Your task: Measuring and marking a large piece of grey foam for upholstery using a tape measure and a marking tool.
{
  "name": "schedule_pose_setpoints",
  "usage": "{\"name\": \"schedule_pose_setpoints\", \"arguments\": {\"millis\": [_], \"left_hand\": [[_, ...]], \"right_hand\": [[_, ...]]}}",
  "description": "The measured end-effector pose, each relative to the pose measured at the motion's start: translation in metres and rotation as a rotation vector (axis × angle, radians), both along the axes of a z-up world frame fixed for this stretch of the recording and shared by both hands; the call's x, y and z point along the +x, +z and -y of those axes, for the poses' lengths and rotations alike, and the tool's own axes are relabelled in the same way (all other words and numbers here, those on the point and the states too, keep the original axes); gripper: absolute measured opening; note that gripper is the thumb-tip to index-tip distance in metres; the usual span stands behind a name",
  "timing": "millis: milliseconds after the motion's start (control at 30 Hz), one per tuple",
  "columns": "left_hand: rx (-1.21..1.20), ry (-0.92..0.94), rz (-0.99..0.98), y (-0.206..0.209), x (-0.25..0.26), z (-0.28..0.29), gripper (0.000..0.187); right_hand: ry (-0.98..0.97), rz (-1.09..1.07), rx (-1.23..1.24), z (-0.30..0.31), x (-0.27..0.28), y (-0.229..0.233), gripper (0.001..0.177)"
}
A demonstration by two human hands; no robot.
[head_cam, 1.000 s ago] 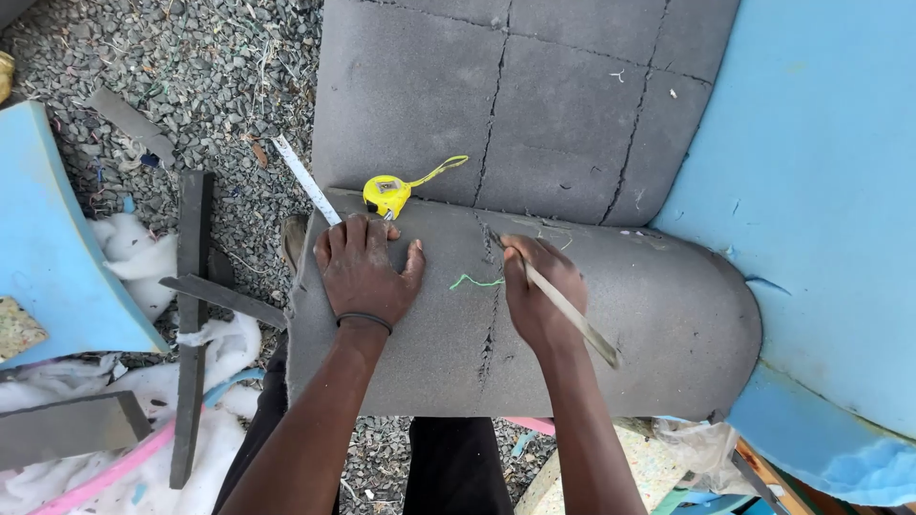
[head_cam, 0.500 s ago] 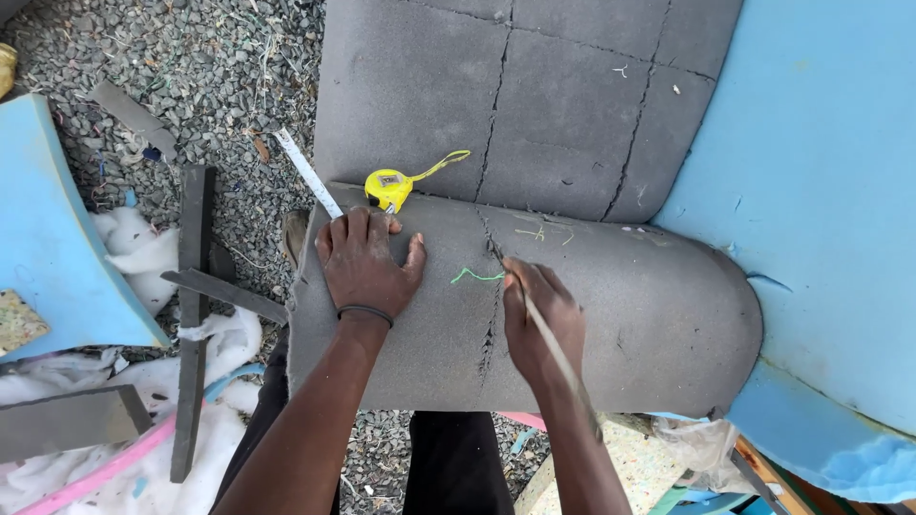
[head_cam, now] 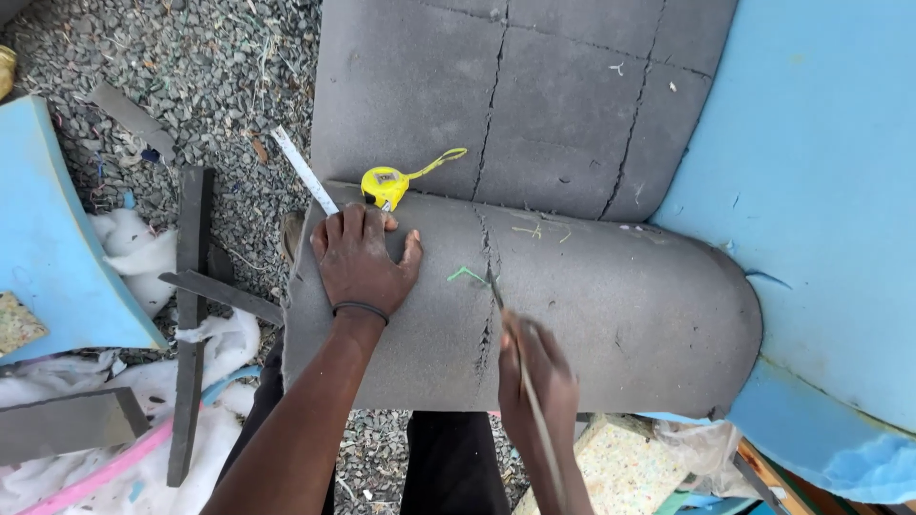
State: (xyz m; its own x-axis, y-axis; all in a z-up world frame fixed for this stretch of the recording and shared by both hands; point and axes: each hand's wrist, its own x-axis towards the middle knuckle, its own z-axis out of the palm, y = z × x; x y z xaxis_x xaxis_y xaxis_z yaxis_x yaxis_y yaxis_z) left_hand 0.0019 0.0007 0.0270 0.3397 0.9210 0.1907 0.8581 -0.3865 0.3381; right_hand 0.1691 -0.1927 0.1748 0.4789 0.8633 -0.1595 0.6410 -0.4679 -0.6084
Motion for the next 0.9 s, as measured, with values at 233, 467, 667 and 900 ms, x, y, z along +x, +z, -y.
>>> {"name": "schedule_pose_setpoints", "arguments": {"millis": [233, 467, 667, 900], "left_hand": [[-0.005, 0.001, -0.035, -0.010, -0.002, 0.002, 0.035], [0.002, -0.012, 0.001, -0.001, -0.002, 0.001, 0.035], [0.008, -0.009, 0.000, -0.003, -0.001, 0.002, 0.034], [0.041, -0.007, 0.009, -0.005, 0.000, 0.001, 0.035]], "right_hand": [[-0.043, 0.013, 0.039, 0.000, -0.002, -0.002, 0.043], [-0.059, 0.021, -0.021, 0.034, -0.023, 0.006, 0.040], [-0.048, 0.036, 0.054, 0.024, -0.015, -0.008, 0.043], [-0.073, -0.006, -0.022, 0.081, -0.043, 0.013, 0.039]]}}
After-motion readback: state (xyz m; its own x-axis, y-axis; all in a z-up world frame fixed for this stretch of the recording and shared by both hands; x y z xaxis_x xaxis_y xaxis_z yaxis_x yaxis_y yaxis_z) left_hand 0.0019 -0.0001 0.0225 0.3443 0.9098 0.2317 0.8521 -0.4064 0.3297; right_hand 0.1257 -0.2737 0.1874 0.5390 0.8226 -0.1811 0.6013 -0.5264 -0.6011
